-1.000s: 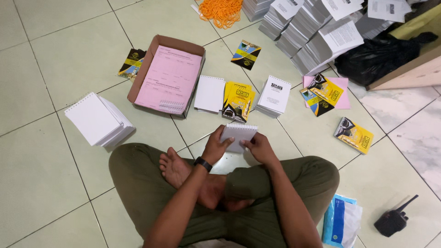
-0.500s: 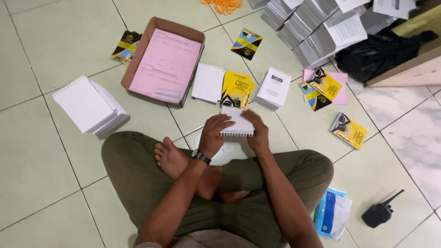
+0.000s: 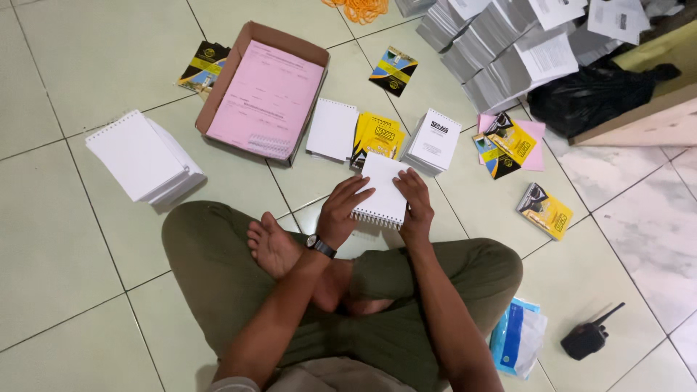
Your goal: The person sits on the floor and organizes a stack of small spiral-bound notebooks. They pick up a notebook, flip through its pages, and place it on a pile. They repeat this process with several other notebooks, handling them one by one.
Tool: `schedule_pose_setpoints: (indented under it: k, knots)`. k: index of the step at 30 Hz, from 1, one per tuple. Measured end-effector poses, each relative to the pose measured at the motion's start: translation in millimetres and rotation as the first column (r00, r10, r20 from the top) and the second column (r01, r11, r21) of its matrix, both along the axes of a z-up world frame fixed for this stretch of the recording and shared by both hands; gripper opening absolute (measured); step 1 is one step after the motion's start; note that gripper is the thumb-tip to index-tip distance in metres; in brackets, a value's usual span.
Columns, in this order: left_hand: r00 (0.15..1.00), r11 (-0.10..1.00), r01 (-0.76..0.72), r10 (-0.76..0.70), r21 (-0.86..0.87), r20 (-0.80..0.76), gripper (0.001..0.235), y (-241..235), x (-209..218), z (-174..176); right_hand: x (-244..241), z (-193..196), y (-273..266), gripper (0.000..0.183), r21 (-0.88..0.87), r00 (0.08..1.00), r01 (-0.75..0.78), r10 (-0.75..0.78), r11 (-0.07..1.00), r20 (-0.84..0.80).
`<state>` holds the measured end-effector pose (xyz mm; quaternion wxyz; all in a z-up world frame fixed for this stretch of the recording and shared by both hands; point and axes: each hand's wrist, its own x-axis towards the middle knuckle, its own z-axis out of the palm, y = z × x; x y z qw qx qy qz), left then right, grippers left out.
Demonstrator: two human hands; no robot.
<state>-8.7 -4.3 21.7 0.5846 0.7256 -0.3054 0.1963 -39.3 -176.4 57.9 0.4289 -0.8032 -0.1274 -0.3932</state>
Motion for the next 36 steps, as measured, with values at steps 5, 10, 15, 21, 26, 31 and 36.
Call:
schedule_pose_setpoints:
  k: [5, 10, 15, 21, 26, 31, 36]
  knots:
    - [0.978, 0.991, -0.127, 0.119, -0.041, -0.170, 0.031, -6.8, 2.8, -35.2, -3.2, -49.7, -23.2, 0.024, 0.040, 0.965, -0.017, 0.027, 0.999, -0.259]
    - [0.788, 0.943, -0.268, 0.096, -0.198, -0.608, 0.027, -8.0, 13.2, -68.7, -1.4, -79.8, -17.6, 0.009, 0.466, 0.685, -0.058, 0.375, 0.883, -0.625]
    - [0.585, 0.788, -0.460, -0.078, -0.409, -0.808, 0.018, 10.4, 22.3, -38.6, 6.4, -34.0, 6.1, 0.021, 0.396, 0.649, -0.019, 0.313, 0.918, -0.694]
    - [0.325, 0.485, -0.638, -0.535, -0.599, -0.780, 0.037, -15.6, 47.8, -107.5, 76.8, 37.6, 78.5, 0.022, 0.482, 0.746, -0.091, 0.380, 0.872, -0.547]
    - [0.285, 0.738, -0.353, -0.501, -0.575, -0.817, 0.041, -45.4, 69.0, -173.2, 129.1, 55.6, 221.2, 0.023, 0.500, 0.669, -0.285, 0.543, 0.818, -0.508]
    - [0.285, 0.809, -0.362, -0.376, -0.463, -0.882, 0.033, -25.6, 39.8, -89.1, 176.4, 9.9, 321.9, 0.025, 0.551, 0.562, -0.402, 0.672, 0.731, -0.483]
    - [0.293, 0.758, -0.469, -0.352, -0.454, -0.889, 0.027, -20.9, 53.3, -89.3, 197.2, -75.5, 348.9, 0.032, 0.262, 0.519, -0.441, 0.482, 0.859, -0.706]
